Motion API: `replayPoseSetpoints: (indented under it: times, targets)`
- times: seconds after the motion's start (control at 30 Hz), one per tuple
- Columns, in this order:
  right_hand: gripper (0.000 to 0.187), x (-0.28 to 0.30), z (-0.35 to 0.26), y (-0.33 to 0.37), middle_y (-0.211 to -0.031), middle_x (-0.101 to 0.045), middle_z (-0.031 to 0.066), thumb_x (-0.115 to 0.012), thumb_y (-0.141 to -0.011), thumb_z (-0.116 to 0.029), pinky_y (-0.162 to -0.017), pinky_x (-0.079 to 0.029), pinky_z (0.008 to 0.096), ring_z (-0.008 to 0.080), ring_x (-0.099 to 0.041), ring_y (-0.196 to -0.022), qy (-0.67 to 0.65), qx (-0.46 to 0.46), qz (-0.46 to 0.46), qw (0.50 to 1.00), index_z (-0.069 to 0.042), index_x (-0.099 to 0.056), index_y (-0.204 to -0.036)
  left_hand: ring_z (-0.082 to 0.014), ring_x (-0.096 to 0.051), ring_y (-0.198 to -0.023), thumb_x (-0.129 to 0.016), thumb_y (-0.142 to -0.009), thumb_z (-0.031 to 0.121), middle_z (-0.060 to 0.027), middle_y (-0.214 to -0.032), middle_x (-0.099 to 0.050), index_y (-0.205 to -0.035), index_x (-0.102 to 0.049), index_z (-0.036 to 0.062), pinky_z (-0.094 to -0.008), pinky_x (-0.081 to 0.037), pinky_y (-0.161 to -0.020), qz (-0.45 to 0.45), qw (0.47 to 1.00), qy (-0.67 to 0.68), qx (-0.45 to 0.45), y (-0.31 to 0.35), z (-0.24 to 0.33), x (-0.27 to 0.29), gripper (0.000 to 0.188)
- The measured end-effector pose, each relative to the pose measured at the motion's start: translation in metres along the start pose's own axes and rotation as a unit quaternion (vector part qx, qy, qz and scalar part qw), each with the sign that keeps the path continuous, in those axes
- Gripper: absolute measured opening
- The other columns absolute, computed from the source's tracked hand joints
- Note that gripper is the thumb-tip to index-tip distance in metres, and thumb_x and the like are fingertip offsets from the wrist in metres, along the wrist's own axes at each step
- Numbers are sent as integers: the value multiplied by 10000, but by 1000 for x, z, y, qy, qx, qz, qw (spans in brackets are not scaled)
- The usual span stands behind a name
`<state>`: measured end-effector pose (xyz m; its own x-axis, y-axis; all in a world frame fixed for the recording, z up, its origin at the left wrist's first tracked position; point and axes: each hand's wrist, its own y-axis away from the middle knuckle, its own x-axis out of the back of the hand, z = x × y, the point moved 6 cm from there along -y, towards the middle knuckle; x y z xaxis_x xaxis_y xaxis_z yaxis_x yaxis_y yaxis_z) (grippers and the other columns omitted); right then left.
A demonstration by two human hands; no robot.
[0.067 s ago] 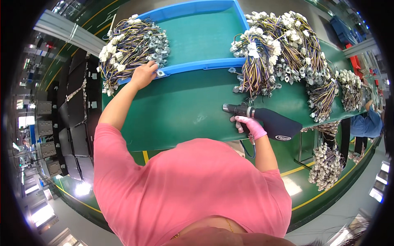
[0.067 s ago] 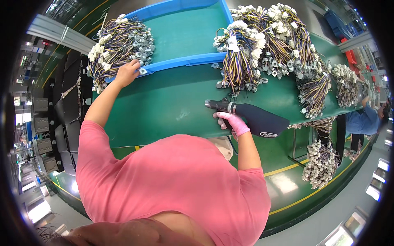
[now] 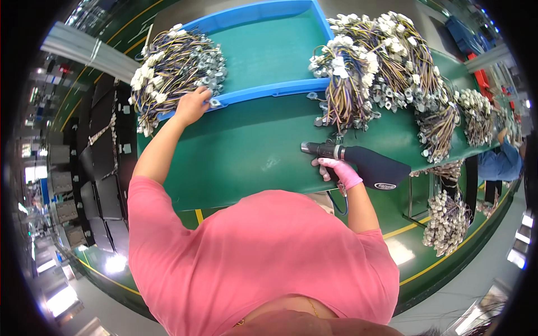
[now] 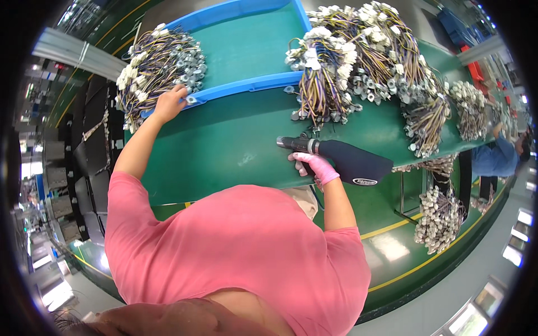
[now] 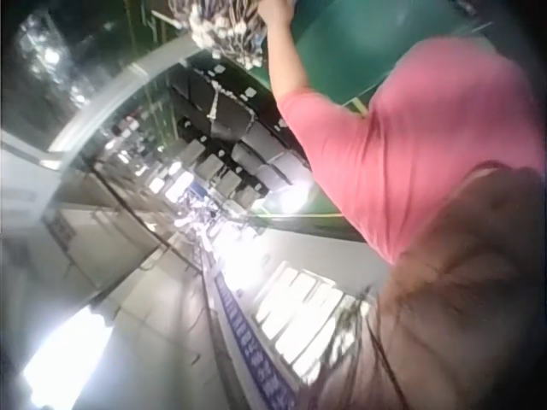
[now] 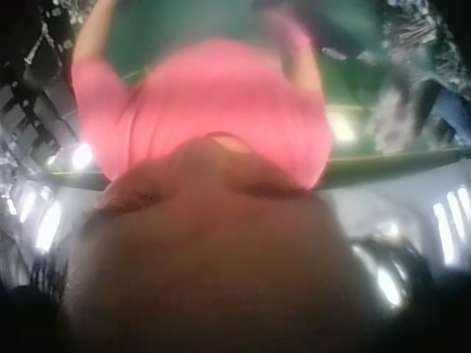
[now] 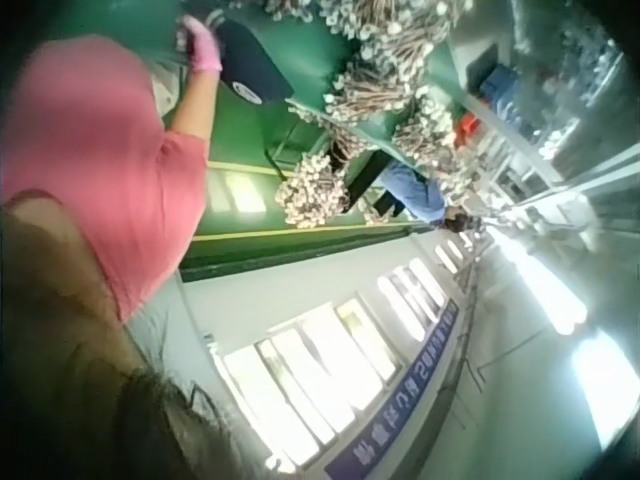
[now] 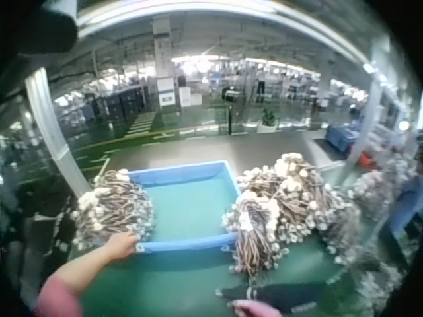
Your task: Processing wire harnesses by using a pneumatic air gun on connectors and sorting them into a storage bin.
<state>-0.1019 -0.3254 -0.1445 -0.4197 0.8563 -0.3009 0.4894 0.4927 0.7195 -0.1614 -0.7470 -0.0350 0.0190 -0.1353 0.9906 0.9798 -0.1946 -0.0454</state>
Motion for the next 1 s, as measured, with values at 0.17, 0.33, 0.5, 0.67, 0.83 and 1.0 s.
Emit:
replayPoseSetpoints:
  times: [0.17,0.33,0.5,0.67,0.83,1.0]
  targets:
    - [230,-1,-1,0,-646,-524,-23,-569,-823,-268,-507,-399,208,68,-477,-527,-7,-17,-30,999,-62,-623,-910,-326,-607,-760,-644,-752,316,-163,-798,-618,-771,-591,46,-426,-464,-634,-105,970,45,214,-38,-34,15,276]
    - [260,2,3,-2,-642,-518,-23,-546,-840,-286,-504,-382,210,70,-470,-530,-8,-12,-48,999,-60,-616,-947,-330,-625,-817,-638,-749,426,-185,-929,-615,-1060,-484,19,-429,-504,-708,-88,966,-193,146,-102,80,38,535]
    - [258,2,3,1,-640,-532,-19,-601,-808,-305,-499,-401,206,71,-495,-548,9,-11,-15,1000,-75,-640,-918,-321,-625,-791,-557,-745,586,-216,-931,-620,-1025,-563,-13,-409,-494,-692,-85,973,203,68,-193,192,-11,662]
    - [235,0,9,-6,-635,-535,-23,-631,-795,-312,-484,-396,207,69,-486,-532,3,-10,-40,999,-86,-634,-863,-211,-597,-743,-796,-591,329,-153,-898,-624,-901,-596,-97,-339,-471,-662,-62,804,531,261,-253,238,-79,564]
    - [256,1,11,-6,-620,-533,-5,-608,-817,-264,-472,-373,203,72,-470,-500,2,-6,-29,1000,-34,-636,-927,-160,-602,-739,-716,-651,79,-92,-830,-641,-872,-607,-56,-289,-478,-654,-16,684,696,219,-221,247,-59,281]
    - [267,3,14,-6,-642,-527,-9,-598,-822,-281,-511,-394,207,73,-475,-533,12,-2,-39,999,-40,-651,-924,-159,-589,-883,-663,-663,-66,-71,-996,-606,-1143,-484,2,-292,-469,-804,131,676,725,6,-110,258,15,517]
